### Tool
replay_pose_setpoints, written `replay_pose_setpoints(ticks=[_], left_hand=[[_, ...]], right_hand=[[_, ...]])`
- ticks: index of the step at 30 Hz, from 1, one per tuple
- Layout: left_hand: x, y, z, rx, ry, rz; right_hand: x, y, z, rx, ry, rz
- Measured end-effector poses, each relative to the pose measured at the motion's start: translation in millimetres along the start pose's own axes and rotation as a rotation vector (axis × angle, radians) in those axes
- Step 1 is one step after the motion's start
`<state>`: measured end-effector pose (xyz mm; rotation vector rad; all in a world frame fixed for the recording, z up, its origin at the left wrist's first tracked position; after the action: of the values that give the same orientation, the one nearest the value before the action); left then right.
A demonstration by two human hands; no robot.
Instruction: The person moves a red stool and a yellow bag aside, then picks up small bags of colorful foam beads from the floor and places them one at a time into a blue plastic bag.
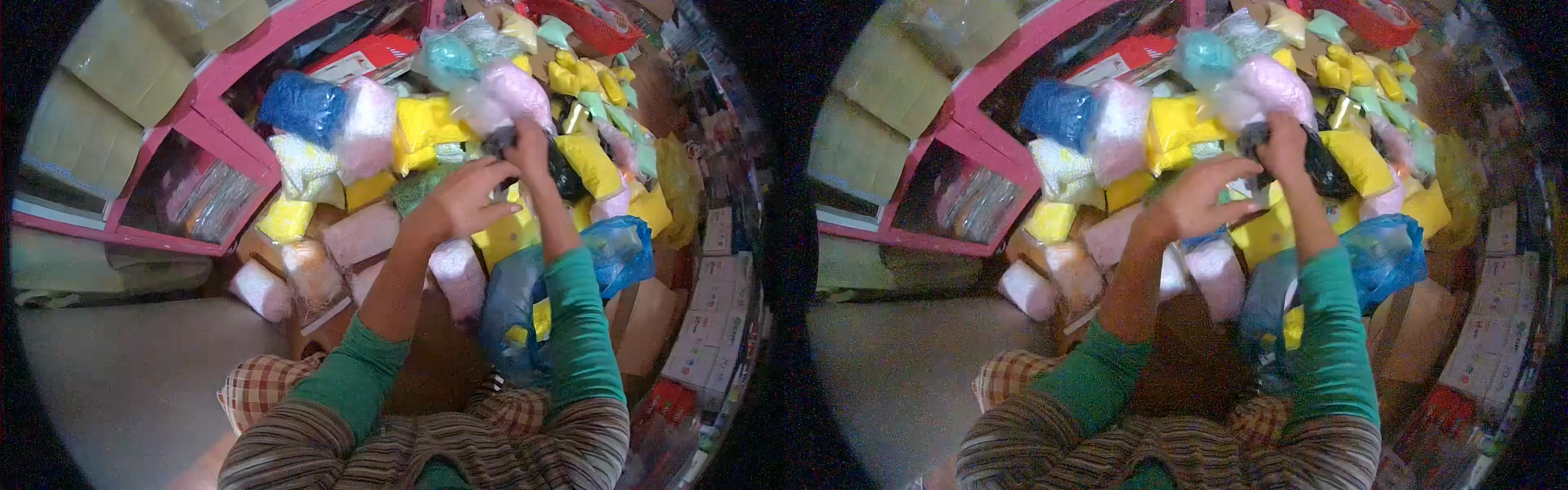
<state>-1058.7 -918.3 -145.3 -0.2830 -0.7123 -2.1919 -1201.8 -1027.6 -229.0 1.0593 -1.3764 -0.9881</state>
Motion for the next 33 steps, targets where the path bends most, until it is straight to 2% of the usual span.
replay_pose_setpoints(ticks=[2,4,5,7,8,9,10,11,12,13,14,16,18,19,20,21,22,23,24,25,26,28,29,30,31,32,33], left_hand=[[0.9,13.7,-8.5,-0.031,0.037,0.056],[-6.9,55.3,-41.1,-0.286,0.288,0.450],[-3.6,56.7,-43.1,-0.300,0.278,0.446],[-3.3,54.1,-53.6,-0.513,0.258,0.543],[0.0,43.5,-54.1,-0.523,0.249,0.536],[5.3,25.4,-54.4,-0.791,0.203,0.498],[10.4,9.1,-49.7,-1.052,0.157,0.452],[12.0,-4.0,-41.3,-1.167,0.151,0.463],[13.6,-9.1,-37.7,-1.161,0.153,0.457],[11.1,-10.1,-43.7,-1.196,0.210,0.525],[6.9,-9.6,-50.4,-1.229,0.266,0.596],[4.0,-7.2,-57.5,-1.240,0.244,0.628],[-4.1,-4.1,-68.9,-1.056,0.330,0.662],[-3.8,-8.5,-74.2,-1.054,0.337,0.655],[-4.3,-5.5,-79.4,-0.951,0.326,0.703],[-4.7,-1.7,-80.1,-0.848,0.313,0.745],[-2.3,-4.6,-72.8,-0.845,0.314,0.733],[-3.6,-8.3,-65.4,-1.058,0.303,0.787],[-6.9,-11.9,-62.6,-1.272,0.287,0.842],[-18.2,-10.0,-74.6,-1.202,0.273,0.834],[-25.3,-7.6,-80.3,-1.205,0.272,0.842],[-40.7,-10.8,-104.7,-1.321,0.368,0.935],[-35.9,-11.8,-108.6,-1.453,0.323,0.870],[-39.1,-6.6,-114.9,-1.448,0.318,0.888],[-36.3,13.0,-95.7,-1.485,0.238,0.918],[-36.3,30.2,-84.5,-1.516,0.155,0.947],[-30.6,42.8,-95.4,-1.656,0.129,0.896]], right_hand=[[-15.6,40.6,37.2,0.617,-0.039,0.135],[-36.0,51.0,56.6,1.135,-0.308,-0.145],[-47.1,68.0,50.8,1.439,-0.310,-0.156],[-64.9,86.8,49.9,1.485,-0.311,-0.139],[-69.9,94.2,52.0,1.545,-0.301,-0.131],[-72.6,75.7,59.4,1.377,-0.333,-0.268],[-80.5,106.2,27.5,1.327,-0.255,-0.211],[-79.0,97.0,23.9,1.265,-0.226,-0.269],[-73.4,86.1,22.2,1.207,-0.195,-0.326],[-63.4,91.4,30.2,1.013,-0.184,-0.283],[-50.8,94.8,41.2,1.060,-0.206,-0.197],[-47.3,140.7,80.2,1.060,-0.449,0.088],[-39.1,187.1,87.8,1.211,-0.272,0.412],[-42.9,210.9,59.2,1.213,-0.135,0.430],[-43.8,218.6,38.6,0.845,-0.059,0.371],[-62.5,208.9,8.1,0.663,-0.301,0.159],[-53.0,174.0,-17.4,0.666,0.091,0.245],[-72.5,151.7,-64.5,0.308,0.485,0.240],[-87.1,149.5,-88.5,0.251,0.374,0.154],[-94.7,137.4,-94.3,0.311,0.414,0.045],[-102.7,138.1,-96.9,0.309,0.421,0.039],[-127.9,133.0,-119.9,0.215,0.662,-0.057],[-137.4,134.5,-120.9,0.216,0.678,-0.067],[-153.4,128.0,-129.0,0.195,0.788,-0.176],[-169.1,120.8,-135.5,0.173,0.898,-0.282],[-174.9,119.3,-133.8,0.181,0.915,-0.279],[-175.5,122.0,-127.9,0.349,0.879,-0.270]])
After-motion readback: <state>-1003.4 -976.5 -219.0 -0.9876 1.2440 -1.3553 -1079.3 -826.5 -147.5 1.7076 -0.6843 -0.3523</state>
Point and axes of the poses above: each hand's wrist, its own x-axis towards the middle knuckle, its own y-axis out of the back of the hand, z = x × y, the point moved 10 cm from there along x, towards the middle knuckle, and after that the axes turned 11 degrees about -x, right-handed, at the moved point
